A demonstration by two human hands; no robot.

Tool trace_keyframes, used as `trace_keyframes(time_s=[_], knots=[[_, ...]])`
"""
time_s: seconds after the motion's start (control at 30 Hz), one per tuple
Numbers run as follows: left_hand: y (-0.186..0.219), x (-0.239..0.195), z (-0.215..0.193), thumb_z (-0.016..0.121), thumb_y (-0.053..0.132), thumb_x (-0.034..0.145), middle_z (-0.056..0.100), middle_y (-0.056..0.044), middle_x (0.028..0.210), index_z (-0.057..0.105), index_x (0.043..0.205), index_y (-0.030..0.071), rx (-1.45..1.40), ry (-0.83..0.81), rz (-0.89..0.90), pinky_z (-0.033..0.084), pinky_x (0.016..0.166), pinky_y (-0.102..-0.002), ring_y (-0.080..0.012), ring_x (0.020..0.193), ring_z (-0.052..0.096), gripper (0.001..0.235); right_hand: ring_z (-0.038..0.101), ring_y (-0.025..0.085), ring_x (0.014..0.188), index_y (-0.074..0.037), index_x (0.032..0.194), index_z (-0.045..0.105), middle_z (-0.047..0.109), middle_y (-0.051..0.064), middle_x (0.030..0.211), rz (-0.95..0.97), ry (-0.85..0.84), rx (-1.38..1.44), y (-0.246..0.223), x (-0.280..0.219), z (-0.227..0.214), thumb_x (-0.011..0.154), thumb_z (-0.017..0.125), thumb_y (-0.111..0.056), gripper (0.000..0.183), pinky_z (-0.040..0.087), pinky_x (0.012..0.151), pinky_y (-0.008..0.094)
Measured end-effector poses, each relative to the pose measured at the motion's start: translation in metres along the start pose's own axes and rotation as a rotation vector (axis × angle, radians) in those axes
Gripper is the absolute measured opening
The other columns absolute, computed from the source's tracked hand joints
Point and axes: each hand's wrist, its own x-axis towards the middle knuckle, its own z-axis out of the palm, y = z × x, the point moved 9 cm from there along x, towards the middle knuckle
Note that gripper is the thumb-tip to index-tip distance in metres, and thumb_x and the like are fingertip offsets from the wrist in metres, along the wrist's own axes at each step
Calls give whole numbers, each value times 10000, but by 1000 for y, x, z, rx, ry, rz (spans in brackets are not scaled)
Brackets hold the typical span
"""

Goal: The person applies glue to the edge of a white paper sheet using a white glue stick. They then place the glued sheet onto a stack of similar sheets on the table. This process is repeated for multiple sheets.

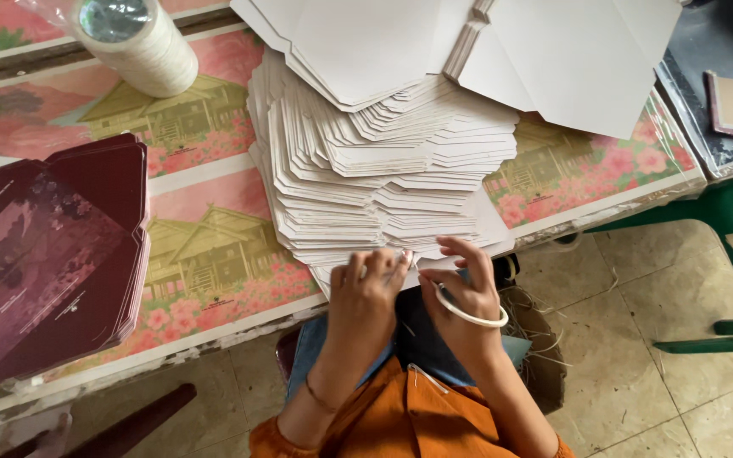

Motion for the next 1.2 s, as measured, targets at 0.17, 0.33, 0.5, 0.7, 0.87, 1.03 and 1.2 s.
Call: trace_keyframes(time_s=[0.17,0.33,0.5,0.7,0.87,1.03,1.2], knots=[[-15,1,-30,691,161,939,570,-4,1149,823,1173,267,-45,-20,-64,446,786,-443,-302,1130,557,289,731,302,1119,-118,952,835,687,112,1344,46,3,-29,25,0,2,883,874,-97,82,615,903,382],[16,6,-5,649,194,1016,607,5,1170,763,1258,226,-36,29,-2,454,823,-413,-264,1152,589,269,737,312,1113,-119,920,827,690,117,1342,35,-16,3,9,2,-3,838,906,-56,130,617,908,371],[-15,4,-22,662,99,880,555,27,1134,823,1128,269,-129,26,-88,447,766,-437,-267,1102,577,341,733,317,1101,-124,987,843,655,172,1375,111,53,170,-27,11,-22,886,863,-69,116,636,887,392],[-95,-37,-59,907,215,746,603,-36,1201,638,1573,304,-104,-33,-476,487,880,-534,-347,1146,574,874,711,395,1178,-125,943,827,623,185,1426,197,-177,290,-27,-3,43,866,887,-158,103,613,957,478],[-105,-49,-52,933,274,772,597,22,1224,602,1594,376,-232,-146,-576,447,951,-540,-292,1154,524,892,670,335,1193,-155,883,803,641,103,1428,124,-236,253,-35,-11,70,840,899,-187,110,572,931,429],[-102,-46,-48,979,440,689,561,36,1253,584,1597,416,-228,-213,-588,409,955,-546,-303,1168,496,991,658,307,1140,-161,865,783,660,94,1403,-7,-198,51,-46,-8,69,834,890,-210,122,537,932,466],[-105,-51,-38,966,451,711,523,55,1306,578,1592,478,-180,-309,-630,422,982,-568,-306,1208,478,963,717,345,1108,-60,928,834,628,193,1474,25,-129,88,-32,-2,37,885,879,-158,116,605,929,384]])
